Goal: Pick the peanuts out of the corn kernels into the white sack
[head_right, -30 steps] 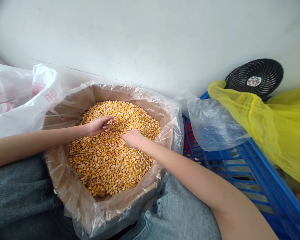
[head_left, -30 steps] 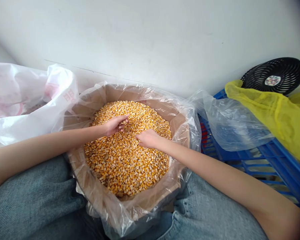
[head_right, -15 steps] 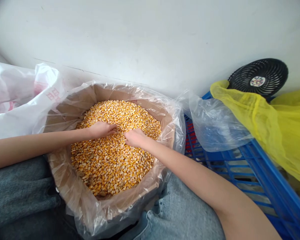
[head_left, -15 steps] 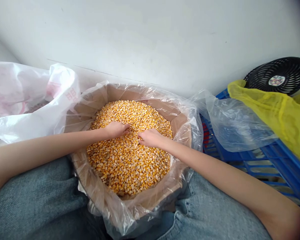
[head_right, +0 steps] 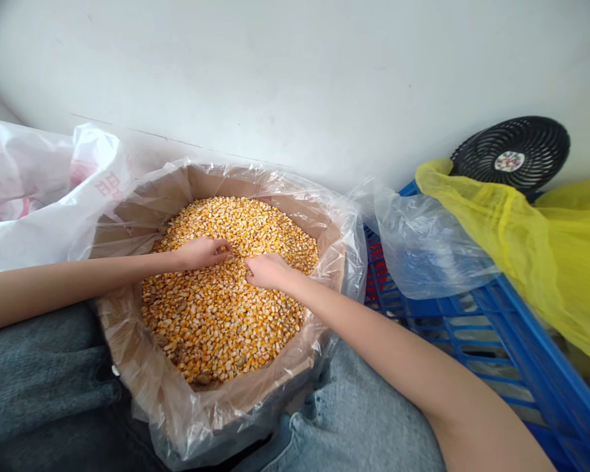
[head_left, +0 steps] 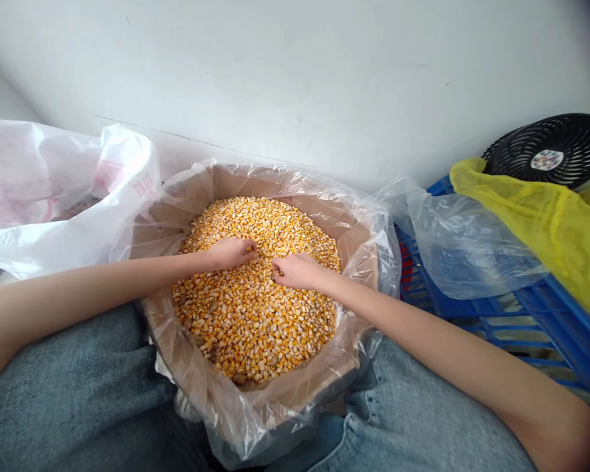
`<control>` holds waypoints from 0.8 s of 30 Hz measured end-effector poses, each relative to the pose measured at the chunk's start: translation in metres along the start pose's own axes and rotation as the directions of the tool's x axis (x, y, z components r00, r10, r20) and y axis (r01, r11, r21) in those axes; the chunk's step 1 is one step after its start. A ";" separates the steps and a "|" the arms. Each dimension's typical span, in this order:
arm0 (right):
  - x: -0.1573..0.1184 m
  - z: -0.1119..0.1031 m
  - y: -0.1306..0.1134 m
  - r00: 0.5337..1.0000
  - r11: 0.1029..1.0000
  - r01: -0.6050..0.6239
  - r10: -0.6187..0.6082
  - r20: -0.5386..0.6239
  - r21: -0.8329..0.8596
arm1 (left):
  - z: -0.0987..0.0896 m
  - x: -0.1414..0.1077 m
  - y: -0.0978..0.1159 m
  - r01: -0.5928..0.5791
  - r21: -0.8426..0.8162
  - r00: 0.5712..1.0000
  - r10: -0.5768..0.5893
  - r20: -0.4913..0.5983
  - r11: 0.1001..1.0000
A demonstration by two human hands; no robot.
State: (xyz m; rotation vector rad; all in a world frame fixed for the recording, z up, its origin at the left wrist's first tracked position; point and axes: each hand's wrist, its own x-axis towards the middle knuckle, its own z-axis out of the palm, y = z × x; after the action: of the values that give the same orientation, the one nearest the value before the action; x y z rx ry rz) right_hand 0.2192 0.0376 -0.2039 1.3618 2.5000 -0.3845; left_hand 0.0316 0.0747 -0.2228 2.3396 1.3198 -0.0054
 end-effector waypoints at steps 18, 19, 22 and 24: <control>0.008 -0.002 0.012 0.987 -0.086 -0.143 0.054 0.148 0.986 | -0.009 0.004 -0.001 0.226 -0.937 0.974 -0.087 0.210 0.266; 0.008 -0.001 0.012 0.986 -0.115 -0.148 0.056 0.155 0.982 | -0.009 0.004 0.000 0.236 -0.924 0.971 -0.098 0.216 0.300; 0.009 -0.001 0.012 0.983 -0.194 -0.159 0.063 0.174 0.968 | -0.007 0.002 0.002 0.245 -0.890 0.970 -0.104 0.221 0.384; 0.009 -0.002 0.012 0.982 -0.219 -0.155 0.070 0.174 0.963 | -0.007 0.002 0.003 0.243 -0.881 0.970 -0.091 0.225 0.405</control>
State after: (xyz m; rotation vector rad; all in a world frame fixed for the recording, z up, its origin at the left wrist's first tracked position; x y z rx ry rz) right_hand 0.2248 0.0519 -0.2070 1.7674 1.4620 -2.8219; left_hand 0.0333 0.0776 -0.2155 1.2131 1.0558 0.3872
